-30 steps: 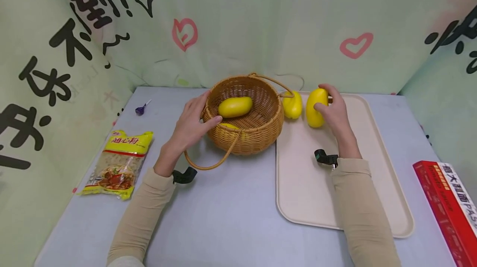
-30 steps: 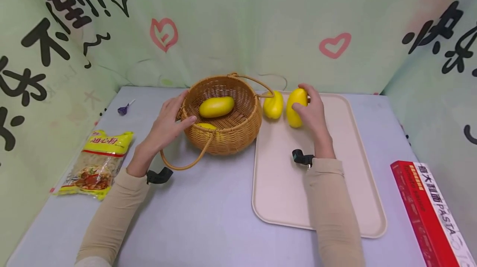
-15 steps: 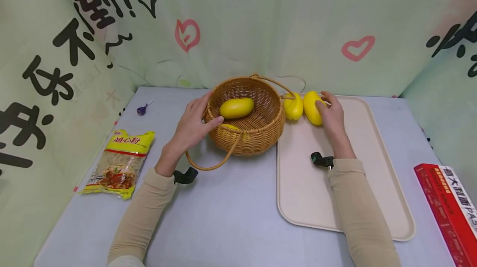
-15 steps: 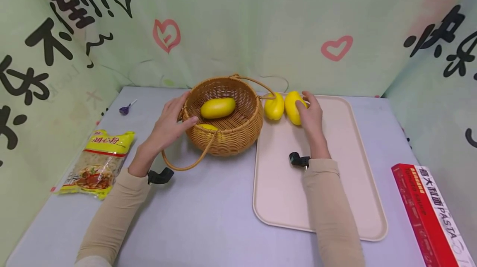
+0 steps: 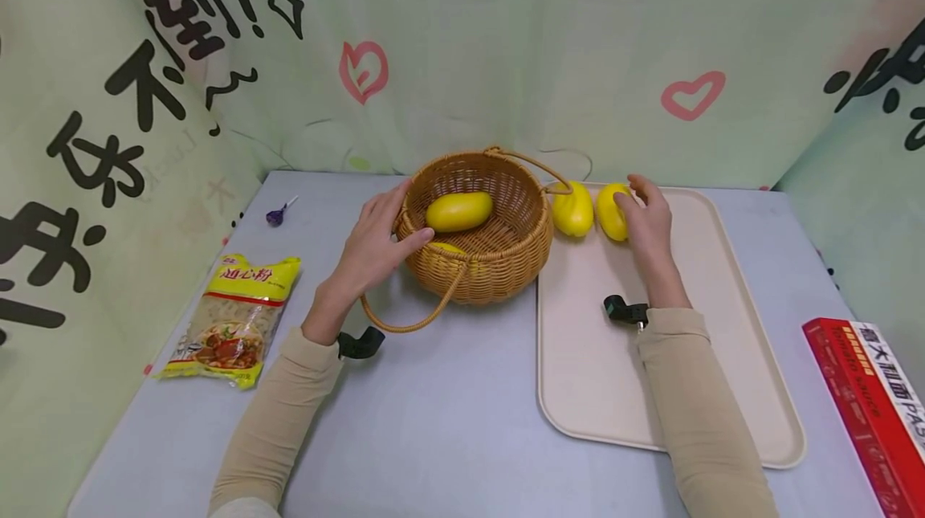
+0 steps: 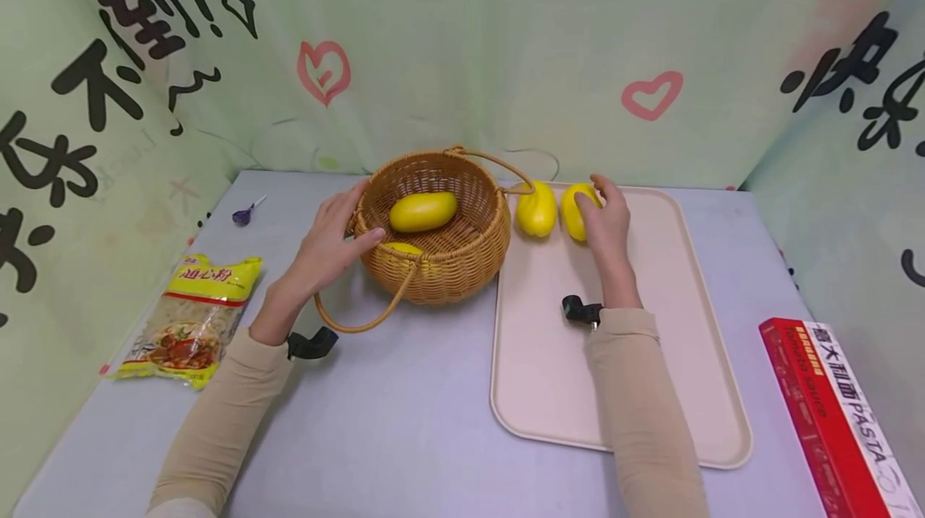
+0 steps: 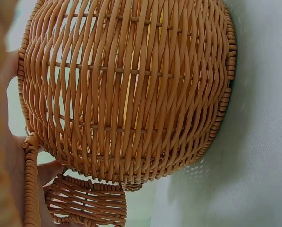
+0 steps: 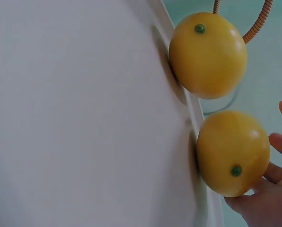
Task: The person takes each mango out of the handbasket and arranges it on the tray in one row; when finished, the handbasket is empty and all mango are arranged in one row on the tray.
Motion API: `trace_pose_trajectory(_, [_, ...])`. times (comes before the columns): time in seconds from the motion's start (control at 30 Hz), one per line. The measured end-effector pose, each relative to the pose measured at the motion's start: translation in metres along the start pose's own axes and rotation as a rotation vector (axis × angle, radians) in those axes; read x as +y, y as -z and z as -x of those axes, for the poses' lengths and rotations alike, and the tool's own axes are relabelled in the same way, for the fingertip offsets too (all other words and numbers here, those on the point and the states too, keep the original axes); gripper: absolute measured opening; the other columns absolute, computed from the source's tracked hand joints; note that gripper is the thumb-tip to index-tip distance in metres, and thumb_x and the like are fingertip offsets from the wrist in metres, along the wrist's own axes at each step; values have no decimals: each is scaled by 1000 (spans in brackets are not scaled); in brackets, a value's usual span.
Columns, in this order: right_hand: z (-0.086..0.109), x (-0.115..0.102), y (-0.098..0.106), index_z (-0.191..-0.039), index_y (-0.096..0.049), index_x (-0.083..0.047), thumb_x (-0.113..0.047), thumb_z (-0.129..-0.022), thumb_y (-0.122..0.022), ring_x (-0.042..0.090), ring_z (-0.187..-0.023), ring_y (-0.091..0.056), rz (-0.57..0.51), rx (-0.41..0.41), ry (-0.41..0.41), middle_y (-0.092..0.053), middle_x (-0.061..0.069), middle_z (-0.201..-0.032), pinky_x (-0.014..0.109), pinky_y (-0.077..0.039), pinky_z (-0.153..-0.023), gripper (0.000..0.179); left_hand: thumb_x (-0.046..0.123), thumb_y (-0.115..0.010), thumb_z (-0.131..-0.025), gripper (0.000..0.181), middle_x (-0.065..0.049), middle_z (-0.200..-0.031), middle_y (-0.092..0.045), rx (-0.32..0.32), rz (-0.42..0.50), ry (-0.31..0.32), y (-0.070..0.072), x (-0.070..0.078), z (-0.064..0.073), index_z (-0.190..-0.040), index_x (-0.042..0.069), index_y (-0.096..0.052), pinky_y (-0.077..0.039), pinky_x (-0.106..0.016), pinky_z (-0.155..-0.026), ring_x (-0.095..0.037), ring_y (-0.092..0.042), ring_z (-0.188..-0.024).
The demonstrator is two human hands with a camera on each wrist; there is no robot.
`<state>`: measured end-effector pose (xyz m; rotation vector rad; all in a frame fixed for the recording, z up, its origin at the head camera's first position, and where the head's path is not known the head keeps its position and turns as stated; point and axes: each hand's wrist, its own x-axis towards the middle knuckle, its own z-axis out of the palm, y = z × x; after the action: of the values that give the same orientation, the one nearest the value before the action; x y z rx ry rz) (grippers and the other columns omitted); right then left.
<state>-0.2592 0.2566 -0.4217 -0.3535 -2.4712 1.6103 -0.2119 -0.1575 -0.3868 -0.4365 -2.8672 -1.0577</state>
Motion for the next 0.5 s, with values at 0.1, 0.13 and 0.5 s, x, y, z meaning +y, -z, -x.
trace_pose_trajectory(0.1, [2,-3,2,-154,-37,-16,-37,-101,-48,24,-151,-27,9,15,31,-34,6,-161,43,-23,-124,59,73,-52,-88,86,3,-164,-25,0,-1,3,0,0,0,-158,42,-13,-27,-64,-115,-23,-18,-151])
trace_pose_trajectory(0.13, [2,-5,3,-154,-37,-15,-36,-100,-48,25,-150,-27,4,19,45,-34,6,-161,43,-22,-124,59,73,-52,-88,86,2,-164,-25,-1,-1,1,-1,0,0,-158,41,-13,-27,-64,-115,-24,-18,-151])
trace_pose_trajectory(0.5, [16,-37,7,-149,-45,-15,-28,-99,-58,23,-146,-34,-65,27,217,-42,5,-156,44,-21,-124,54,71,-53,-89,85,2,-164,-26,2,-4,-3,0,0,0,-158,41,-14,-27,-64,-115,-24,-19,-151])
